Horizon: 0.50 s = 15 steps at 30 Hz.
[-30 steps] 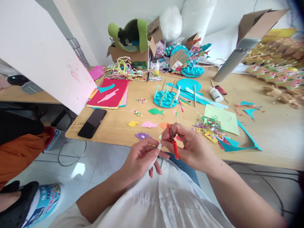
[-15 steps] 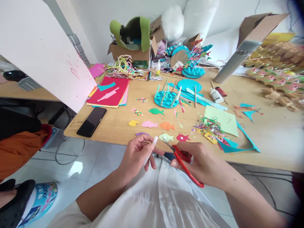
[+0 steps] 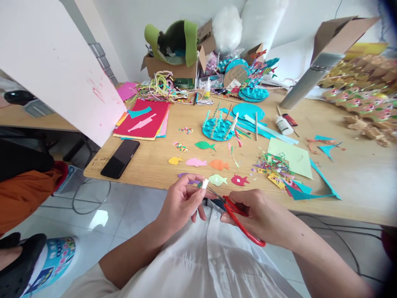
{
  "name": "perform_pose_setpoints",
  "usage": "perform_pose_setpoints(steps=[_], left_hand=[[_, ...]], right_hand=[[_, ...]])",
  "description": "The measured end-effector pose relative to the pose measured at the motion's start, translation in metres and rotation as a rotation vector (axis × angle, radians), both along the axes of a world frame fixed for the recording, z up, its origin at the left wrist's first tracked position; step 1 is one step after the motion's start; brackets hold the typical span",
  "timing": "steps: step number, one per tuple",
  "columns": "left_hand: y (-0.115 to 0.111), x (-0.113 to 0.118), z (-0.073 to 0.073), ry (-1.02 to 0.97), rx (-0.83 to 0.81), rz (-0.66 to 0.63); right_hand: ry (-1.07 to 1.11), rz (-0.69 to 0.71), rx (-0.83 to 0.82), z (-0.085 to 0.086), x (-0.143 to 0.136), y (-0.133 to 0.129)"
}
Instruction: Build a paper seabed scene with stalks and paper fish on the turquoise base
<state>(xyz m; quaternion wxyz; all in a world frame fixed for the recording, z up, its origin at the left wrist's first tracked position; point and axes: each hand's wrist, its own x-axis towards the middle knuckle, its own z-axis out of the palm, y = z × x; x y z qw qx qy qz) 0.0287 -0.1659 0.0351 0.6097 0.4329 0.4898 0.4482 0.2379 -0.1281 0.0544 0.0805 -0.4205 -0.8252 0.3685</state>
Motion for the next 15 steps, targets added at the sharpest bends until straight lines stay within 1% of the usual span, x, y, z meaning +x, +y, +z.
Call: perform_pose_setpoints(steps=[7, 15], left_hand=[[-0.0009, -0.0007, 0.0011, 0.038, 0.016, -0.011], [-0.0014, 0.0005, 0.0036, 0.052, 0.012, -0.048]], right_hand=[[-0.02, -0.002, -0.003, -0.004, 0.0024, -0.0002], [0.02, 0.003, -0.025, -0.0051, -0.0028, 0.0004]])
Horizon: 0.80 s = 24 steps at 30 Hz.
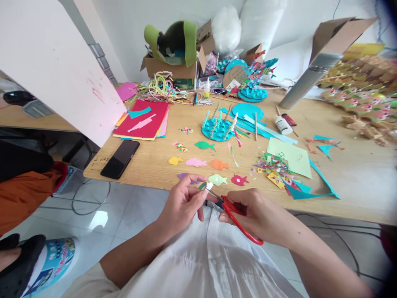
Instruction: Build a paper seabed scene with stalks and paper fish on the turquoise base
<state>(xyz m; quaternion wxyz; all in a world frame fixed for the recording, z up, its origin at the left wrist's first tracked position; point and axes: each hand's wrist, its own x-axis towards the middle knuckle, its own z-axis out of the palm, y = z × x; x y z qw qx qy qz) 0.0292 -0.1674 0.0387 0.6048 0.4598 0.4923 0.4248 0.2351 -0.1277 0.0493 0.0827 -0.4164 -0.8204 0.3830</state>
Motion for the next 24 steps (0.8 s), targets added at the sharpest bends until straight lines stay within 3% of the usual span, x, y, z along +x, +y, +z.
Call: perform_pose_setpoints(steps=[24], left_hand=[[0.0011, -0.0007, 0.0004, 0.011, 0.028, 0.017]], right_hand=[[0.046, -0.001, -0.123, -0.0044, -0.0044, 0.0012]])
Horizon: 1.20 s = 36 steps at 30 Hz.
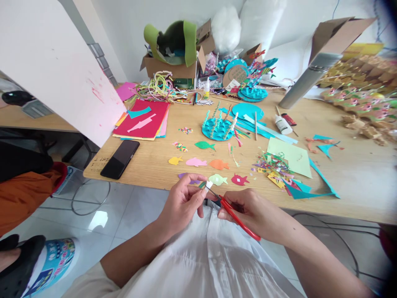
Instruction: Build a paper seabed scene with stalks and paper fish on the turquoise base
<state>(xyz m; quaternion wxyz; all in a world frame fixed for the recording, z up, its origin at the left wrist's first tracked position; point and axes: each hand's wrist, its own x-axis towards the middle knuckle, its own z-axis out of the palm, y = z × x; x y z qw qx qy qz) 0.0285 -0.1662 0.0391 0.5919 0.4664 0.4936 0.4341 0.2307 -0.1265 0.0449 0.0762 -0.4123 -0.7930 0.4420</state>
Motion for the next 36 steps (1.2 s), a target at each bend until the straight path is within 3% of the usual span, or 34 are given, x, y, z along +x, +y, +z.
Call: perform_pose_setpoints(steps=[9, 15, 21, 25, 30, 36], left_hand=[[0.0, 0.0, 0.0, -0.001, 0.005, -0.004], [-0.001, -0.001, 0.0, -0.008, 0.001, -0.001], [-0.001, -0.001, 0.0, -0.013, 0.002, 0.02], [-0.001, -0.003, -0.001, -0.007, -0.007, 0.073], [0.004, -0.011, -0.002, -0.088, 0.043, 0.144], [0.009, -0.015, 0.002, -0.029, 0.083, 0.083]], right_hand=[[-0.014, -0.019, -0.04, 0.0, -0.001, -0.002], [-0.03, -0.012, 0.037, 0.005, -0.001, -0.003], [-0.055, 0.011, 0.269, 0.009, 0.001, -0.002], [-0.102, 0.025, 0.563, 0.012, 0.004, 0.0], [-0.174, 0.173, 0.881, 0.022, 0.004, -0.001], [-0.236, 0.307, 1.034, 0.029, 0.0, -0.002]])
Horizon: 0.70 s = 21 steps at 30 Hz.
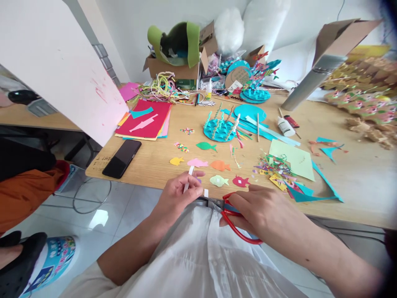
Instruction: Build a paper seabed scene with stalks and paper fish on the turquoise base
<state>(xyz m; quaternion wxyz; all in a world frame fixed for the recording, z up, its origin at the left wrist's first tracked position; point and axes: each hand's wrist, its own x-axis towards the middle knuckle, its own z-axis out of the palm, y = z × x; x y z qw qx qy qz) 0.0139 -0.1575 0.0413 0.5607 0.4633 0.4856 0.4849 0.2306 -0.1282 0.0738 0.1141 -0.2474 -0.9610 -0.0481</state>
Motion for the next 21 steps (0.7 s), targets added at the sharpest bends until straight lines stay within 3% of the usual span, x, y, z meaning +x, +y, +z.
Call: perform_pose_setpoints(steps=[7, 11, 13, 16, 21], left_hand=[[0.0, 0.004, 0.003, 0.179, 0.012, -0.043], [0.0, 0.004, 0.003, 0.162, 0.067, 0.029], [0.001, 0.004, 0.001, 0.142, 0.117, 0.118], [0.002, 0.003, -0.003, 0.102, 0.166, 0.228], [0.001, 0.006, -0.009, 0.052, 0.156, 0.194]], right_hand=[[-0.018, 0.042, 0.015, 0.0, -0.004, -0.002], [-0.041, 0.006, -0.046, -0.006, -0.003, -0.002], [-0.051, -0.025, -0.15, -0.011, -0.001, 0.0], [0.02, -0.123, -0.448, -0.018, 0.001, 0.005], [0.657, -0.403, -0.87, -0.022, -0.016, 0.01]])
